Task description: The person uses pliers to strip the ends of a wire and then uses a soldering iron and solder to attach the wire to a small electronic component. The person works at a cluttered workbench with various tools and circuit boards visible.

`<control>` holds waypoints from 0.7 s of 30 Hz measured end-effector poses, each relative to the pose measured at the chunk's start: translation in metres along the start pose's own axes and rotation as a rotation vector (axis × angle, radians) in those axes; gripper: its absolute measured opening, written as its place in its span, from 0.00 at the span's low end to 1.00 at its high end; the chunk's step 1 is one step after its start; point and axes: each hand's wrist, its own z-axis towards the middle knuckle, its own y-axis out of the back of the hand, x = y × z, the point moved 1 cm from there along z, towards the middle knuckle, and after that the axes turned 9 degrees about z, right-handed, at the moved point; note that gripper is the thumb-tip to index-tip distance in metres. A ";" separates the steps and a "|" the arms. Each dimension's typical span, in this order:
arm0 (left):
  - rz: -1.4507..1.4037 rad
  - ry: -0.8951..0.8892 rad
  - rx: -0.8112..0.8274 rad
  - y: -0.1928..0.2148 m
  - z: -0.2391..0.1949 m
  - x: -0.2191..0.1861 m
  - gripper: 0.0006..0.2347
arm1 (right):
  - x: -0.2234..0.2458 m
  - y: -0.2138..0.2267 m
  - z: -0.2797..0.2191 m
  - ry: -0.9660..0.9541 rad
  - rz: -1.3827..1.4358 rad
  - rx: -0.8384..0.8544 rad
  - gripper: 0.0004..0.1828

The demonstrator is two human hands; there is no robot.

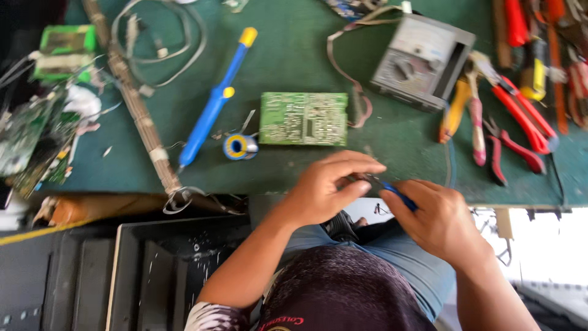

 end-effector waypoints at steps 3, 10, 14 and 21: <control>0.092 0.001 0.058 0.003 0.000 0.004 0.13 | -0.003 0.001 0.001 0.017 -0.102 0.073 0.15; -0.290 0.122 0.054 0.001 0.003 0.017 0.15 | -0.009 -0.002 0.002 -0.116 0.153 -0.019 0.11; -0.306 0.147 0.070 -0.001 0.001 0.020 0.16 | -0.008 -0.002 0.002 -0.137 0.188 -0.007 0.11; -0.335 0.156 0.045 -0.001 0.001 0.014 0.16 | 0.001 0.004 0.006 -0.166 0.226 0.030 0.17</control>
